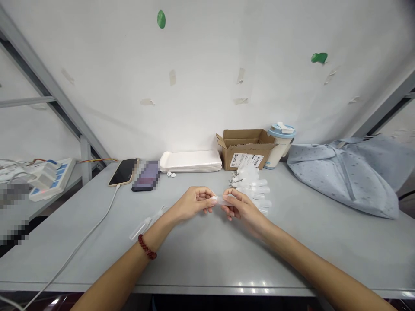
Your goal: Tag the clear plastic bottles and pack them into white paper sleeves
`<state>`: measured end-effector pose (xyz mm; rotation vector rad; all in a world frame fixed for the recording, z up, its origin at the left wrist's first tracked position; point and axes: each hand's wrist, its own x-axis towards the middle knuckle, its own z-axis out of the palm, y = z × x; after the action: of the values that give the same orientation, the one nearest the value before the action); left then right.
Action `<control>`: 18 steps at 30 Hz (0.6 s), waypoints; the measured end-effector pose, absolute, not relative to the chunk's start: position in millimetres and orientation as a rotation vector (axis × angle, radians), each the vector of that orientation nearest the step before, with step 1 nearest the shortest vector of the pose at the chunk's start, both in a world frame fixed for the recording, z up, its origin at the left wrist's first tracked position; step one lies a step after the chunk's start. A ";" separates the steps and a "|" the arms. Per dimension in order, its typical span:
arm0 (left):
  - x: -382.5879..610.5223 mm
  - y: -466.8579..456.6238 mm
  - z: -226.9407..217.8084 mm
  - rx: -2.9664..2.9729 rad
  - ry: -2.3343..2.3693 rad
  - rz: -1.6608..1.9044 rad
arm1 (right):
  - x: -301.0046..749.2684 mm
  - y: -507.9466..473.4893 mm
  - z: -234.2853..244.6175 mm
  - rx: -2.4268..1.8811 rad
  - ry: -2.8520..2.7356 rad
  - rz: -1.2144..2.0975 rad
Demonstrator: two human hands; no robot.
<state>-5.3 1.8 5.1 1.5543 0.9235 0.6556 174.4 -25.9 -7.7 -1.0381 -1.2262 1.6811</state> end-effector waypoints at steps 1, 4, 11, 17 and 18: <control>-5.0 1.8 4.7 1.550 0.929 0.659 | 174.6 -26.1 -7.3 -1.038 -1.212 1.688; -4.6 3.6 1.3 1.553 0.929 0.662 | 175.4 -25.2 -7.3 -1.048 -1.212 1.667; -4.8 5.4 -1.7 1.534 0.961 0.613 | 175.5 -23.4 -10.7 -1.039 -1.433 1.483; -6.0 3.7 3.7 1.448 0.989 0.702 | 176.9 -25.7 -16.8 -1.211 -1.709 0.830; -6.2 3.8 3.7 1.429 0.987 0.705 | 177.4 -25.8 -18.1 -1.216 -1.739 0.738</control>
<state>-6.2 3.8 3.7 1.4288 0.9866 0.7051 177.4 -25.8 -18.1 -1.2157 -1.7393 0.7381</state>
